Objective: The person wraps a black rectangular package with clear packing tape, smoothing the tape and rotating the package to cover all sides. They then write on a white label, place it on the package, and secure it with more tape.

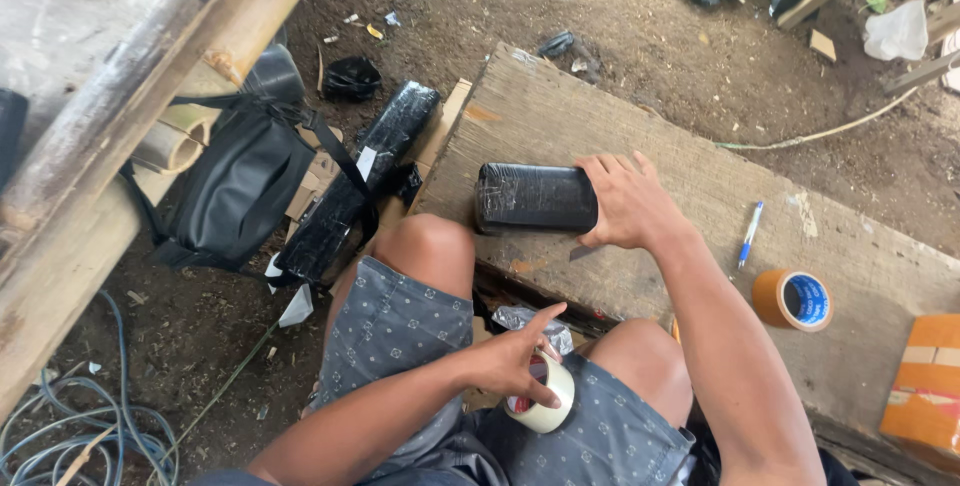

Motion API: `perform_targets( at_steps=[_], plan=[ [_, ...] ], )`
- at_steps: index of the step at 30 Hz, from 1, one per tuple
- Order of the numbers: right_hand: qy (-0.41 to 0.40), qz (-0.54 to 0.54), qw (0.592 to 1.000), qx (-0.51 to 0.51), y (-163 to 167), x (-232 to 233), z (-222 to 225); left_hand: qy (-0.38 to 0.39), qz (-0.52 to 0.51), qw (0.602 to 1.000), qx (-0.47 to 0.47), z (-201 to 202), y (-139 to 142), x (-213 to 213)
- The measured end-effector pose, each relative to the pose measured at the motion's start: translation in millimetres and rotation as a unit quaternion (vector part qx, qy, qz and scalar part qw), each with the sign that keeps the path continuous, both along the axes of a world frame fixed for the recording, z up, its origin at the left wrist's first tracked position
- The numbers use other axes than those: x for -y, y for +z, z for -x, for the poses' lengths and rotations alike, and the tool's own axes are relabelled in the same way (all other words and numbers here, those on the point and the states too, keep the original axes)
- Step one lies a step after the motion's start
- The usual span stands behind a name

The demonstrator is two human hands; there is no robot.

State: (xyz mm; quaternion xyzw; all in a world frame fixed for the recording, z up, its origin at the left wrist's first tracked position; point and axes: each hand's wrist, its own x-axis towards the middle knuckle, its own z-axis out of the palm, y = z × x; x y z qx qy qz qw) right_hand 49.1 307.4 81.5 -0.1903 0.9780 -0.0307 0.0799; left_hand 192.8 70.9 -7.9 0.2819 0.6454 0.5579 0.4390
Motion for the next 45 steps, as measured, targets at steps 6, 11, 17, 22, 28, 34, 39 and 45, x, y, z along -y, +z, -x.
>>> perform_targets(
  at_steps=[6, 11, 17, 22, 28, 34, 39, 45],
  plan=[
    [0.016, -0.064, 0.945, -0.320, -26.3, 10.1, -5.9, 0.011, -0.006, 1.000, -0.026, 0.6, 0.3, 3.1],
    [0.048, 0.011, 0.957, -0.287, -45.3, 9.2, -16.4, 0.010, 0.001, 0.999, -0.037, 0.7, 3.2, 3.9],
    [-0.004, 0.009, 0.976, -0.219, -48.4, 6.7, -50.6, -0.001, 0.000, 0.999, -0.037, -1.3, 4.2, 2.8],
    [-0.013, 0.025, 0.989, -0.147, -21.1, 11.2, -17.3, -0.012, 0.011, 0.998, -0.056, -3.0, -0.2, 0.0],
    [-0.057, -0.015, 0.997, 0.043, 14.5, 19.8, 20.6, 0.002, 0.014, 0.999, -0.048, -1.7, -4.9, 4.0],
    [-0.009, -0.012, 0.966, -0.259, -7.1, 25.3, 1.4, -0.003, -0.013, 0.999, -0.053, -1.7, -5.2, 3.1],
    [-0.015, -0.030, 0.951, -0.308, -42.4, 27.6, -11.4, -0.001, 0.008, 0.998, -0.060, -2.0, -0.5, 4.8],
    [0.013, 0.048, 0.962, -0.269, -52.5, 2.6, -40.0, -0.007, 0.006, 0.999, -0.046, -2.2, 6.5, 5.5]
  ],
)
